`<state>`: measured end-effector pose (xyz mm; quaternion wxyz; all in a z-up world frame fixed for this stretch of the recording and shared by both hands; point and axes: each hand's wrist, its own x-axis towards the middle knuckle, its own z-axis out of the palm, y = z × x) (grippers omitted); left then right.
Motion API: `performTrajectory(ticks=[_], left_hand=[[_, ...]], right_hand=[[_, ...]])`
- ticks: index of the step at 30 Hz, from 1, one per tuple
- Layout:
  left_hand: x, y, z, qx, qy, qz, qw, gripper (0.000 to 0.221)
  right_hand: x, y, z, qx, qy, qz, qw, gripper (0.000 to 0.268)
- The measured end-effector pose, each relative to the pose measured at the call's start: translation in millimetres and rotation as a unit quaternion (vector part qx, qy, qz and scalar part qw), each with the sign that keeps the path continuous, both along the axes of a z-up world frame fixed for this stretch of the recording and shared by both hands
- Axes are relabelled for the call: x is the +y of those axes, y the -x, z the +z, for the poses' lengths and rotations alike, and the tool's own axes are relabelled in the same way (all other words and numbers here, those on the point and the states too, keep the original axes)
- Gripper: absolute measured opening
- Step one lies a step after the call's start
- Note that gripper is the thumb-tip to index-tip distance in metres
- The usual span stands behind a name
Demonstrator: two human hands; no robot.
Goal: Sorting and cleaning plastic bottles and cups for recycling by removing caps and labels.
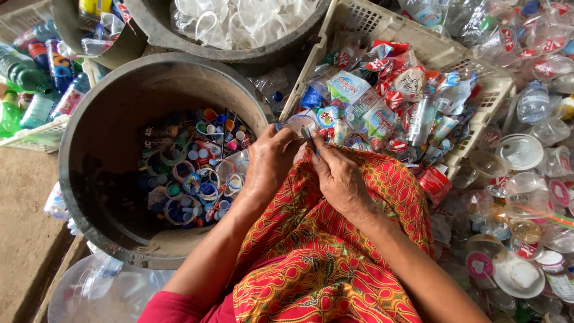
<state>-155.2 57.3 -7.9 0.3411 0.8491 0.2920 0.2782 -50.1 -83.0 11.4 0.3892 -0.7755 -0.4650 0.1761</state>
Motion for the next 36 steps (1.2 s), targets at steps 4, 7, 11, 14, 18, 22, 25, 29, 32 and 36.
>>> performTrajectory(ticks=[4,7,11,14,18,22,25,29,32,36], left_hand=[[-9.7,-5.2,12.5,-0.008,-0.071,-0.006,0.997,0.008],[-9.1,-9.3,7.3,-0.017,-0.083,-0.026,0.996,0.006],[-9.8,-8.4,2.4,-0.036,-0.115,-0.053,0.991,0.008],[-8.2,-4.9,0.5,-0.055,-0.118,-0.072,0.989,0.007],[-6.2,2.5,-4.9,-0.06,-0.142,-0.081,0.985,0.008],[-8.3,10.3,11.0,-0.06,-0.166,-0.066,0.982,0.008],[1.7,18.3,-12.4,-0.048,-0.128,-0.05,0.989,0.006],[18.0,31.6,-3.0,-0.047,-0.074,-0.034,0.996,0.01],[19.5,36.5,11.1,0.015,-0.101,0.031,0.994,0.013],[16.3,42.2,27.9,0.101,-0.164,0.068,0.979,0.018]], right_hand=[[-12.1,-0.7,15.5,0.135,0.052,-0.013,0.989,0.053],[-7.6,-8.4,15.6,0.139,0.073,-0.041,0.987,0.051],[-5.7,-16.7,-4.0,0.151,0.08,-0.049,0.984,0.05],[-3.2,-19.5,-12.9,0.168,0.086,-0.059,0.98,0.049],[1.3,-13.5,-2.4,0.164,0.04,-0.053,0.984,0.047],[5.4,-13.0,-13.7,0.102,-0.045,-0.004,0.994,0.042],[12.1,-17.3,-19.7,0.137,-0.025,-0.024,0.99,0.038],[17.6,-5.1,-11.3,0.007,-0.051,0.002,0.999,0.039],[23.3,6.0,-10.1,-0.087,-0.034,0.018,0.995,0.043],[26.2,19.0,2.6,-0.17,-0.028,0.029,0.985,0.044]])
